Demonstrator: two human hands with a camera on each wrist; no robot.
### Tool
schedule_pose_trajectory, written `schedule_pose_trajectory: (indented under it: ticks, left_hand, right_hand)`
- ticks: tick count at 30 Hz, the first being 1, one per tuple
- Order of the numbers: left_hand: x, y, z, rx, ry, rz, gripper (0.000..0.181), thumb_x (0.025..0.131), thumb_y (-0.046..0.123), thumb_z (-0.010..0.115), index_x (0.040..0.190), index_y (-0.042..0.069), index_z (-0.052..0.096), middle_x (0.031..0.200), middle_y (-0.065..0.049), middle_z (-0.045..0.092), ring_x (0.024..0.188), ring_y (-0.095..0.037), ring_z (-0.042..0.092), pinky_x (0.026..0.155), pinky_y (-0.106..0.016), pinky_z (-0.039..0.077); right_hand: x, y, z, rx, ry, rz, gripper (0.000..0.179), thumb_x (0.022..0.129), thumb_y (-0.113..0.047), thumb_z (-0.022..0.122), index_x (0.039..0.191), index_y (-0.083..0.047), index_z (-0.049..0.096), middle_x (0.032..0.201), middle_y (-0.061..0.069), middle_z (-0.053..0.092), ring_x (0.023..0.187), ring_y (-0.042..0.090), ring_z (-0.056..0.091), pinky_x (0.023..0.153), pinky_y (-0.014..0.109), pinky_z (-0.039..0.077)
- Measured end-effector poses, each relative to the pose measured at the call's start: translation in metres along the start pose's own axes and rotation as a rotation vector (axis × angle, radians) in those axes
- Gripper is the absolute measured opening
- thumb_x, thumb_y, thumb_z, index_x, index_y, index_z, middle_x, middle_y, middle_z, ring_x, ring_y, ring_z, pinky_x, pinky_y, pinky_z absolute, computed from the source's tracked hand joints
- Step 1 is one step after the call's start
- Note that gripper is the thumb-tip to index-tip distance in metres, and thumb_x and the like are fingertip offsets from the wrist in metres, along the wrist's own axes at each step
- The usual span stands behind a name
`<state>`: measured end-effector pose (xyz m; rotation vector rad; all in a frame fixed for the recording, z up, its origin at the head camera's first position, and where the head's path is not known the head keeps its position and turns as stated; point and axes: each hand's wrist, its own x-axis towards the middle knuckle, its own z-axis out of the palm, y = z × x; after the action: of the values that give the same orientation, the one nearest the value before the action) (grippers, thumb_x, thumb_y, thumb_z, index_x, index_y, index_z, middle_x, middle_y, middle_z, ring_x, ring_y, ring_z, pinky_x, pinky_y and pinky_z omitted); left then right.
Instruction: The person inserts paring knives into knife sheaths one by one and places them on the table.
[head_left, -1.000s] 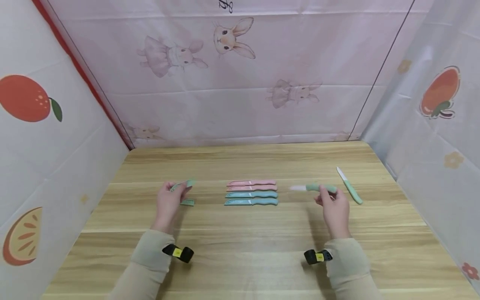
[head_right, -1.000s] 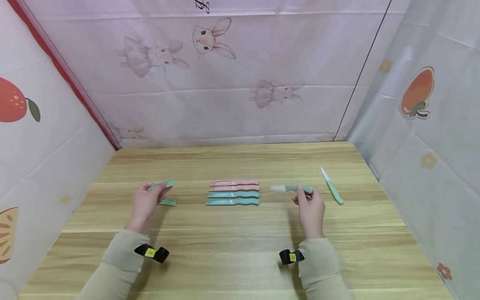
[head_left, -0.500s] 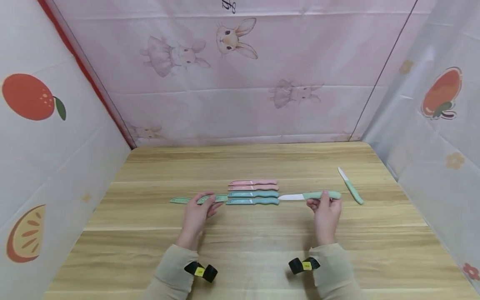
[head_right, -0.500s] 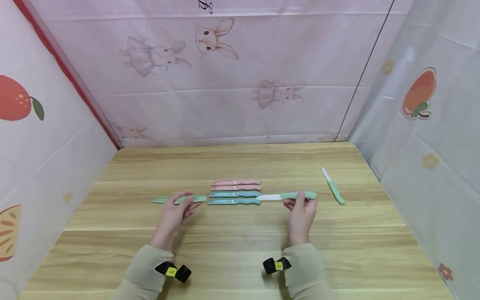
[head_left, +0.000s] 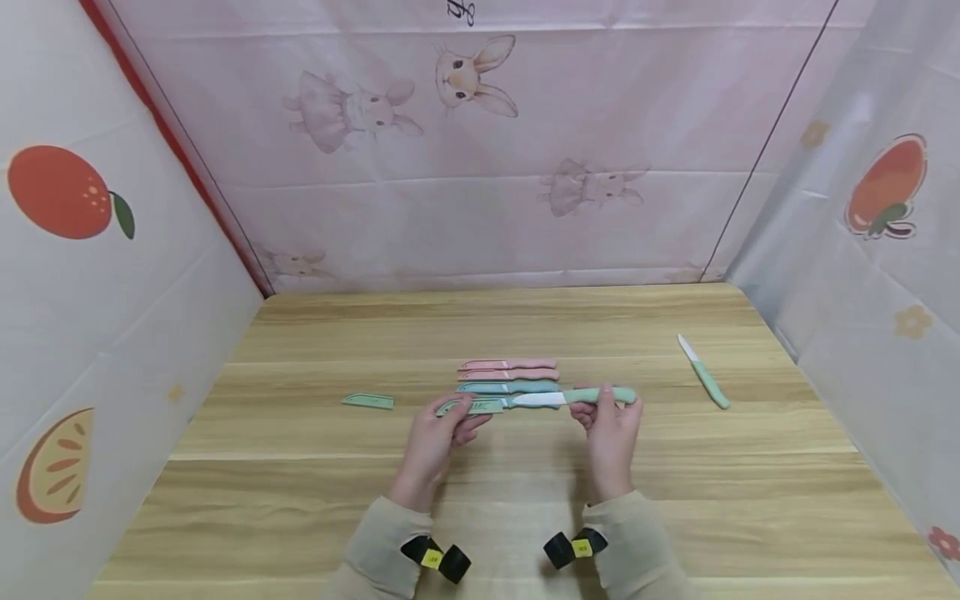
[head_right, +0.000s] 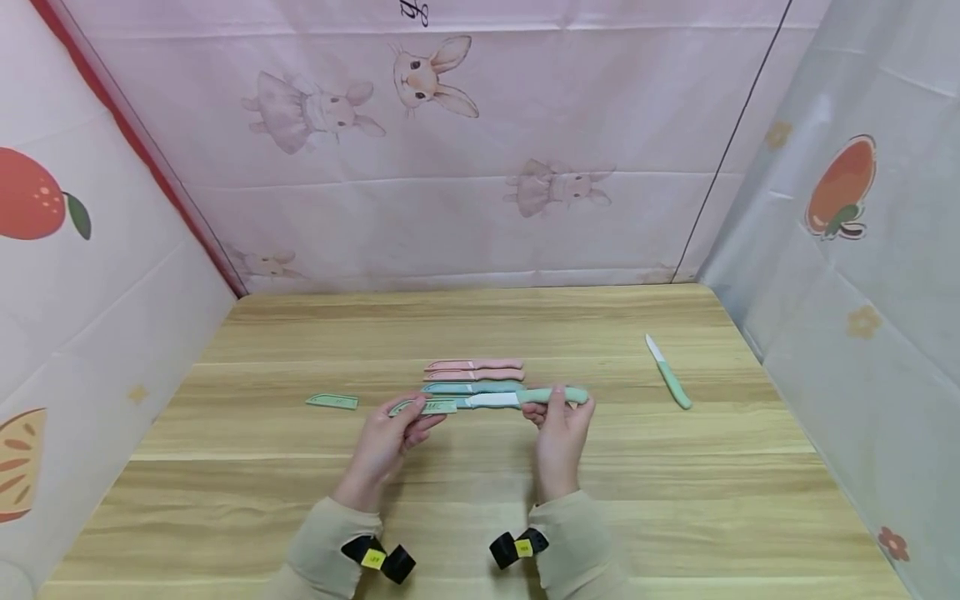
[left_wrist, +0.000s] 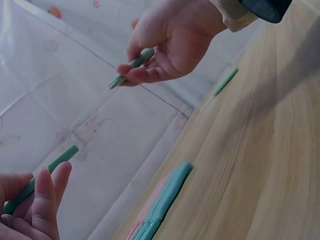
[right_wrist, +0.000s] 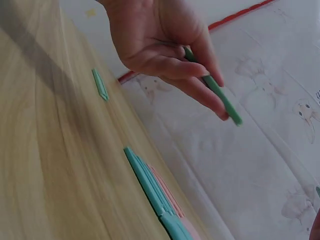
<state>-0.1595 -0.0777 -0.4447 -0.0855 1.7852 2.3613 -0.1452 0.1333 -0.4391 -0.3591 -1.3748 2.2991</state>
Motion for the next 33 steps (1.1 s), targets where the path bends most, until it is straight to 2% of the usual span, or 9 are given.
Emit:
schedule_pose_trajectory:
  ticks: [8, 18, 33]
  left_hand:
    - [-0.002, -0.001, 0.009, -0.017, -0.015, -0.012, 0.035, 0.096, 0.018, 0.054, 0.118, -0.009, 0.054, 0.095, -0.016, 0.069, 0.081, -0.016, 0.069, 0.058, -0.017, 0.053]
    - [-0.003, -0.003, 0.013, -0.013, -0.002, -0.008, 0.034, 0.095, 0.022, 0.055, 0.115, -0.006, 0.056, 0.095, -0.015, 0.069, 0.082, -0.016, 0.069, 0.059, -0.019, 0.054]
    - [-0.002, -0.003, 0.016, -0.051, 0.072, -0.004, 0.034, 0.095, 0.017, 0.055, 0.117, -0.010, 0.053, 0.094, -0.016, 0.069, 0.077, -0.013, 0.068, 0.062, -0.019, 0.054]
  right_hand:
    - [-0.002, 0.007, -0.001, -0.038, -0.020, 0.013, 0.014, 0.101, -0.018, 0.038, 0.106, -0.008, 0.030, 0.082, 0.005, 0.066, 0.061, 0.008, 0.059, 0.063, 0.020, 0.053]
    - [-0.004, 0.010, -0.001, -0.063, -0.050, 0.024, 0.013, 0.102, -0.019, 0.037, 0.106, -0.008, 0.030, 0.086, 0.007, 0.064, 0.063, 0.009, 0.059, 0.064, 0.021, 0.053]
    - [-0.007, 0.013, 0.003, -0.044, -0.032, 0.070, 0.009, 0.102, -0.013, 0.033, 0.102, -0.005, 0.030, 0.083, 0.007, 0.063, 0.060, 0.008, 0.057, 0.060, 0.020, 0.052]
